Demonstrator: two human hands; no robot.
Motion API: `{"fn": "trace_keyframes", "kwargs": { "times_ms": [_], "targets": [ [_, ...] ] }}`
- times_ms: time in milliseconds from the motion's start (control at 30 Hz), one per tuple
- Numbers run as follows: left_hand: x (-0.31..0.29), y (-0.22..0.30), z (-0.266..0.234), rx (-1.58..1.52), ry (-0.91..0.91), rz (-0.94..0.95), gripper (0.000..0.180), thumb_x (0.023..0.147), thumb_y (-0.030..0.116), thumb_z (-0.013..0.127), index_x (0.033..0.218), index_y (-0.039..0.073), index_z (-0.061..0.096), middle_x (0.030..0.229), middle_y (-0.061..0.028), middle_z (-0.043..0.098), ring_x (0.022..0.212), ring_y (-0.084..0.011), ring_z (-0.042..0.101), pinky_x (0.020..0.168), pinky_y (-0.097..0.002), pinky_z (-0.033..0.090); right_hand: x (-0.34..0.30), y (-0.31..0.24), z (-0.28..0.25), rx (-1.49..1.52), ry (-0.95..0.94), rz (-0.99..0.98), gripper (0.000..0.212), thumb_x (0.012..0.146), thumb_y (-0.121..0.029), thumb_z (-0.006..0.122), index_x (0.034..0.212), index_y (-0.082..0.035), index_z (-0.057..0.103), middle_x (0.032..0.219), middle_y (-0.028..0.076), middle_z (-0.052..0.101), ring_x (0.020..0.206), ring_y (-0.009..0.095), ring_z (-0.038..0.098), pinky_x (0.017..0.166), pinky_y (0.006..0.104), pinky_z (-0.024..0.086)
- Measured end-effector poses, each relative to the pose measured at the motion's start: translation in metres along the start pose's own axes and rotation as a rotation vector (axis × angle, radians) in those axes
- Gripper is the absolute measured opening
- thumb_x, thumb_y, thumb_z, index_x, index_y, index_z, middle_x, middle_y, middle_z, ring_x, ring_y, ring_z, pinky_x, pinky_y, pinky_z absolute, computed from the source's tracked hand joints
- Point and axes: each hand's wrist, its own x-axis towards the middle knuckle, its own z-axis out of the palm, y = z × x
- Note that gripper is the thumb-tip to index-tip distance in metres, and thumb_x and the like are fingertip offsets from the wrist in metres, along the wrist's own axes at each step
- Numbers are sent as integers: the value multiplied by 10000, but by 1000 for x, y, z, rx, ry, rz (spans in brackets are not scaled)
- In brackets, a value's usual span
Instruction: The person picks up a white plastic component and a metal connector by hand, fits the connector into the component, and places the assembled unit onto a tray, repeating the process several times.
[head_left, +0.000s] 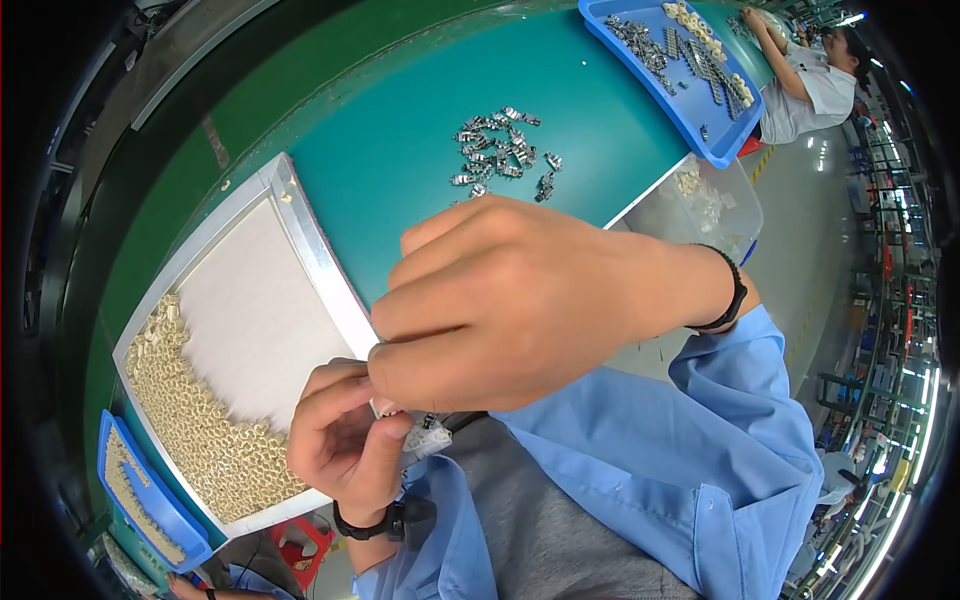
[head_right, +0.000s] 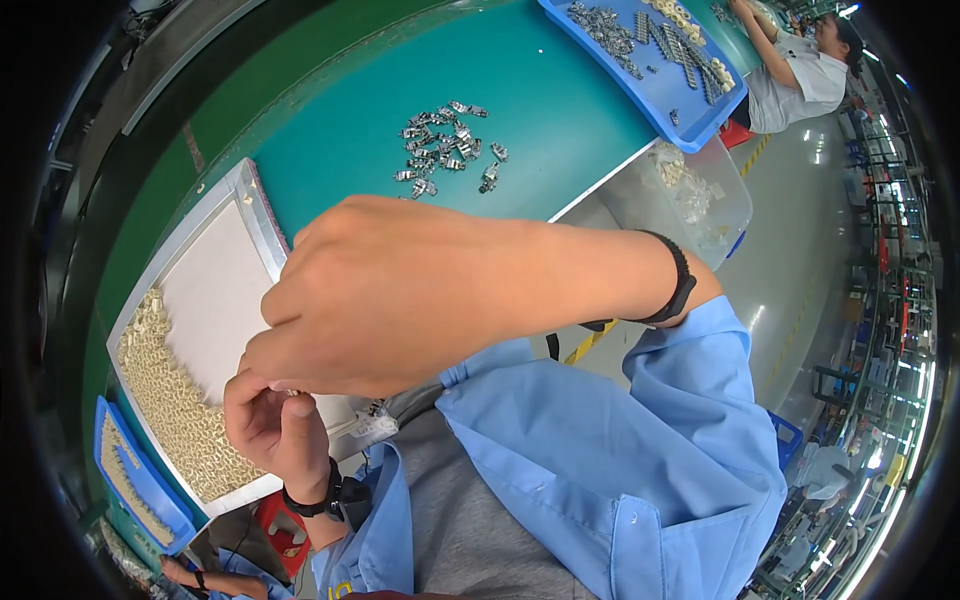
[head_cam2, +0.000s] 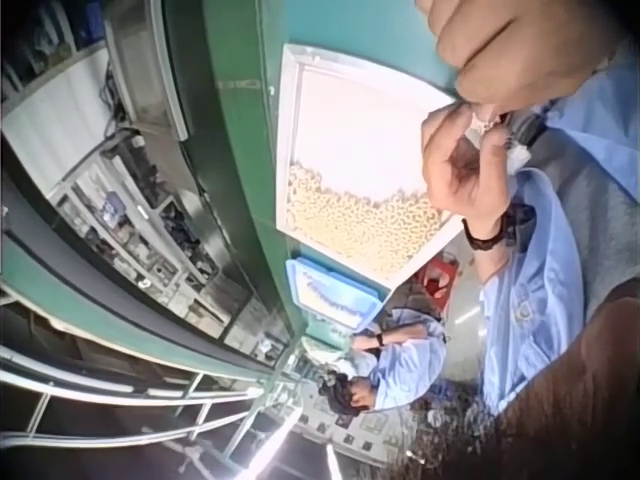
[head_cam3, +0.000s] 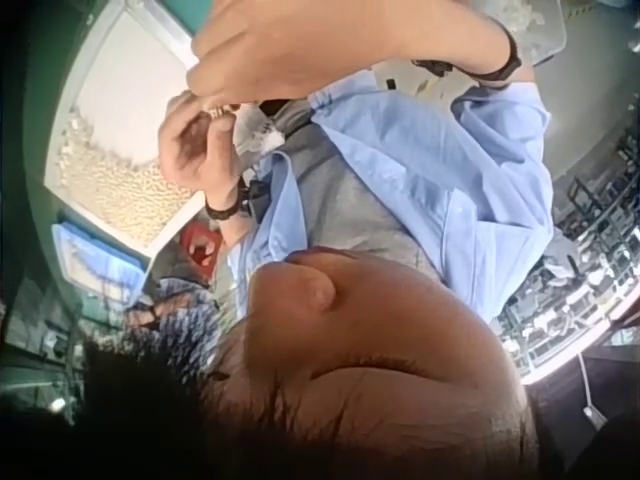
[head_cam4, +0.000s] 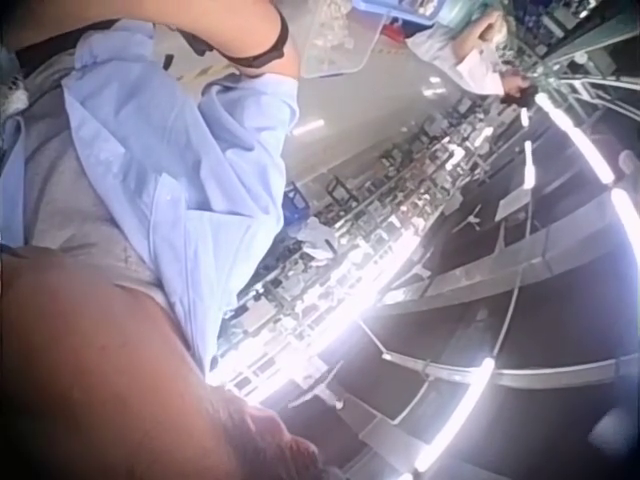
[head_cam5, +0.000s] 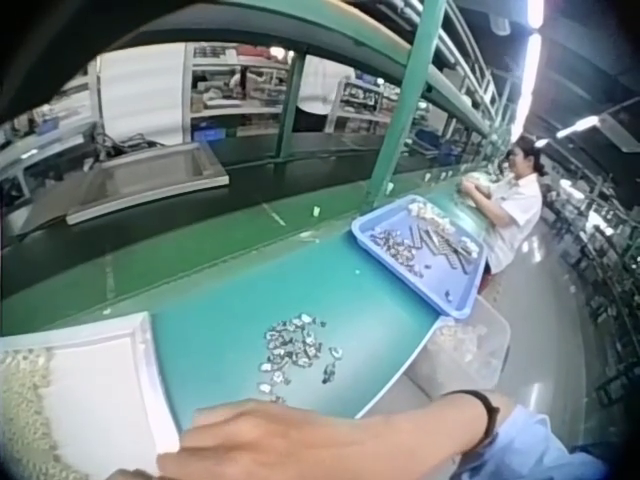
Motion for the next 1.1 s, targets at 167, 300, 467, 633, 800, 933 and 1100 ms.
{"fn": "trace_keyframes", "kwargs": {
  "times_ms": [167, 300, 467, 633, 800, 933, 1100],
  "targets": [
    [-3, -11, -2, -108, 7, -18, 350, 895, 65, 801, 1176, -59, 633, 1134, -212, 640, 991, -220, 635, 861, -321, 529, -9, 2, 8, -39, 82, -27, 259, 834, -120, 760, 707, -66, 541, 671, 31, 496, 573, 199, 547, 521, 322, 439],
    [-3, -11, -2, -91, 3, -30, 375, 890, 81, 813, 1189, -62, 637, 1124, -211, 641, 970, -216, 642, 831, -313, 535, -10, 2, 8, 80, 86, 29, 258, 848, -133, 759, 716, -67, 548, 680, 32, 508, 580, 207, 551, 525, 324, 436],
    [-5, -10, -1, -76, -4, -39, 388, 883, 89, 823, 1192, -58, 642, 1111, -210, 644, 929, -203, 652, 794, -299, 542, -14, 1, 11, 251, 98, 78, 226, 875, -155, 754, 755, -63, 585, 698, 34, 531, 593, 220, 561, 538, 337, 444],
    [-6, -13, 3, -141, 58, -53, 375, 873, 78, 826, 1169, -36, 627, 1106, -209, 652, 913, -193, 656, 772, -288, 543, -19, 1, 16, 137, 69, 42, 158, 883, -161, 756, 846, -41, 659, 721, 39, 554, 607, 208, 576, 550, 337, 452],
    [-7, -18, 2, -216, 95, -36, 344, 861, 57, 823, 1125, -4, 611, 1092, -211, 663, 911, -206, 661, 756, -293, 537, -23, -9, 26, -51, 134, 17, 210, 877, -161, 767, 992, 3, 708, 752, 42, 570, 625, 181, 583, 555, 320, 444],
    [-5, -17, 5, -131, 89, 42, 319, 863, 60, 820, 1101, 11, 614, 1069, -218, 670, 901, -230, 668, 749, -307, 534, -25, -10, 28, 87, 223, 41, 255, 870, -162, 773, 1041, 18, 716, 760, 37, 572, 624, 171, 577, 555, 311, 435],
    [-6, -23, -5, -140, 39, 56, 295, 876, 65, 806, 1097, 19, 617, 1055, -222, 675, 910, -250, 669, 774, -330, 534, -26, -2, 35, 101, 302, -20, 250, 875, -160, 771, 1057, 5, 725, 768, 34, 576, 615, 175, 575, 556, 308, 435]
  ]
}}
